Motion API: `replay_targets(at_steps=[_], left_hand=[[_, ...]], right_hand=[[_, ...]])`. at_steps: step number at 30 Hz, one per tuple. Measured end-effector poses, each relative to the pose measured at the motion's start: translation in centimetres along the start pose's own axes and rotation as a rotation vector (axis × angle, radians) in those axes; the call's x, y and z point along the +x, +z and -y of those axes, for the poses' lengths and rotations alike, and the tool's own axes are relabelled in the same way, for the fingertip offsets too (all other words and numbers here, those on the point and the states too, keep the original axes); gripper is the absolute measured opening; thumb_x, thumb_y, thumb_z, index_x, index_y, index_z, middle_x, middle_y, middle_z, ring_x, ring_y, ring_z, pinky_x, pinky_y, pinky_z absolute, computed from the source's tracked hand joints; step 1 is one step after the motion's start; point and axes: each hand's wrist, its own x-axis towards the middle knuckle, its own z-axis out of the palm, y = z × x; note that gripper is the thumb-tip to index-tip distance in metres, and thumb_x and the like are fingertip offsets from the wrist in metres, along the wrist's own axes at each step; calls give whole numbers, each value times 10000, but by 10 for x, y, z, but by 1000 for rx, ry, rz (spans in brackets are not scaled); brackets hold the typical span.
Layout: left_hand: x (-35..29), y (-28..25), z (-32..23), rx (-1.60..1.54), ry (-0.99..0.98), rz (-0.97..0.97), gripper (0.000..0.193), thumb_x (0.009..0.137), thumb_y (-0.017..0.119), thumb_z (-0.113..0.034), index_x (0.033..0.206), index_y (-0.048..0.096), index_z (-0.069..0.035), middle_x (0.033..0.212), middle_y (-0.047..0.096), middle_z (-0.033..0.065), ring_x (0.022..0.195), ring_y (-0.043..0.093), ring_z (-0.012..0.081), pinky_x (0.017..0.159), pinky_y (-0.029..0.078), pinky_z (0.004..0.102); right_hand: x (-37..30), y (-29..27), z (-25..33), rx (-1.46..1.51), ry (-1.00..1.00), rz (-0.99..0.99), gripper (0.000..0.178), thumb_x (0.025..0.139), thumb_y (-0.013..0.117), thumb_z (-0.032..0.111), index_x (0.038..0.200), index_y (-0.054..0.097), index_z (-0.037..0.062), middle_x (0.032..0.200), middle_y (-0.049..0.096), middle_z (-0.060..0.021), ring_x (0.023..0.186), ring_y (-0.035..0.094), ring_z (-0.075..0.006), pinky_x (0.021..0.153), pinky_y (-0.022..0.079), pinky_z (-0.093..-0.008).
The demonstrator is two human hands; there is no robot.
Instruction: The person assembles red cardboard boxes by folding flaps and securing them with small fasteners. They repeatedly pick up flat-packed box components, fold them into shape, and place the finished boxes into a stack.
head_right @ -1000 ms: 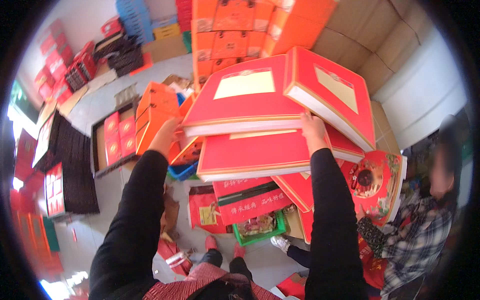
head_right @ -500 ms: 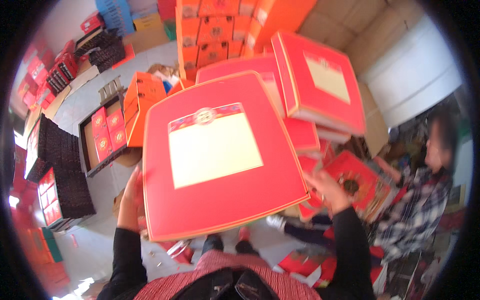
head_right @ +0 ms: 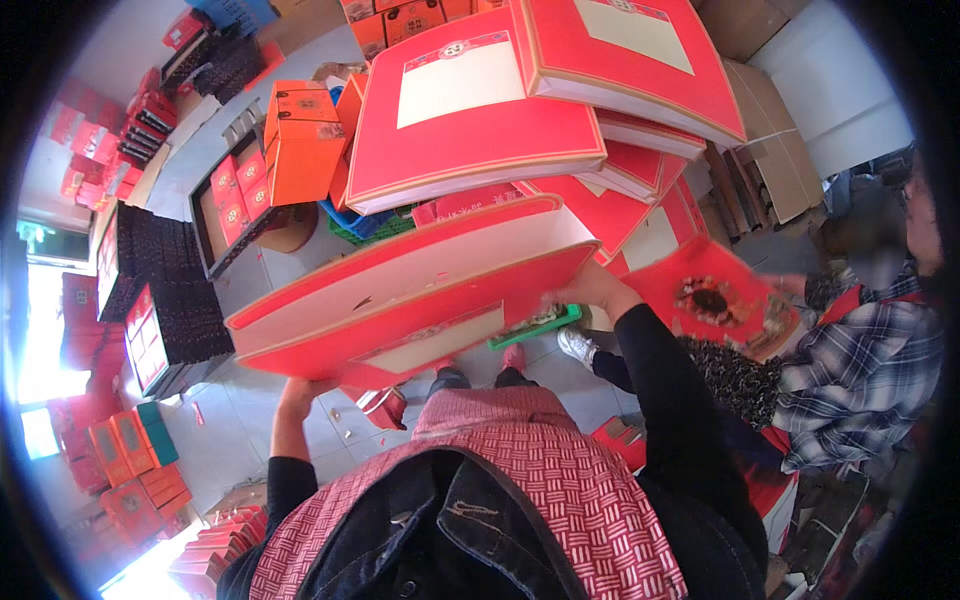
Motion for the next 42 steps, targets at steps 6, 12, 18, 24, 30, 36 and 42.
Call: replay_targets(at_steps=[6,12,18,24,30,36,42], left_hand=[[-2,98,-28,-175,182,-237,359,670,662,69,1012,583,-7,938,601,43,889,571,164,750,480,297],[-29,130,-93,-225,490,-375,735,681,685,52,1303,305,-38,1174,470,98,1069,497,202,824,480,332],[-9,140,-136,445,765,-668,891,657,742,-84,1362,197,-75,1313,349,133,1169,428,277,906,429,432],[9,217,-232,1174,1001,-304,541,705,703,-262,1168,506,-65,1179,528,144,1067,517,317,882,427,416],[94,273,-285,1194,668,122,394,749,601,-185,1109,538,-38,991,605,201,927,583,341,822,454,406],[115,287,-307,1254,711,362,375,736,522,-123,1108,552,-98,941,616,201,923,584,351,785,462,419],[127,279,-298,1195,742,361,388,756,528,-143,1128,505,-35,940,588,264,918,571,388,783,438,430]], right_hand=[[1,-26,-6,123,-201,-220,418,694,643,-73,1084,539,39,890,620,-84,726,603,-152,617,487,-265],[9,-34,-5,294,-209,-437,309,691,639,-69,962,547,50,708,582,-20,604,544,-116,507,428,-213],[48,-35,-33,380,-174,-770,294,684,610,-59,958,562,36,712,593,-63,530,558,-161,479,444,-283],[60,-66,-62,-643,-120,-616,122,770,572,119,755,647,24,737,637,-121,564,598,-197,552,474,-355],[7,19,32,132,-276,-525,86,779,599,66,814,625,-8,762,651,-111,595,603,-154,561,481,-282],[2,43,43,551,-437,-610,72,808,577,-4,868,589,-42,742,632,-91,567,569,-113,506,447,-211],[6,57,49,465,-390,-749,69,810,596,24,848,586,-32,725,630,-84,568,568,-103,505,456,-212]])
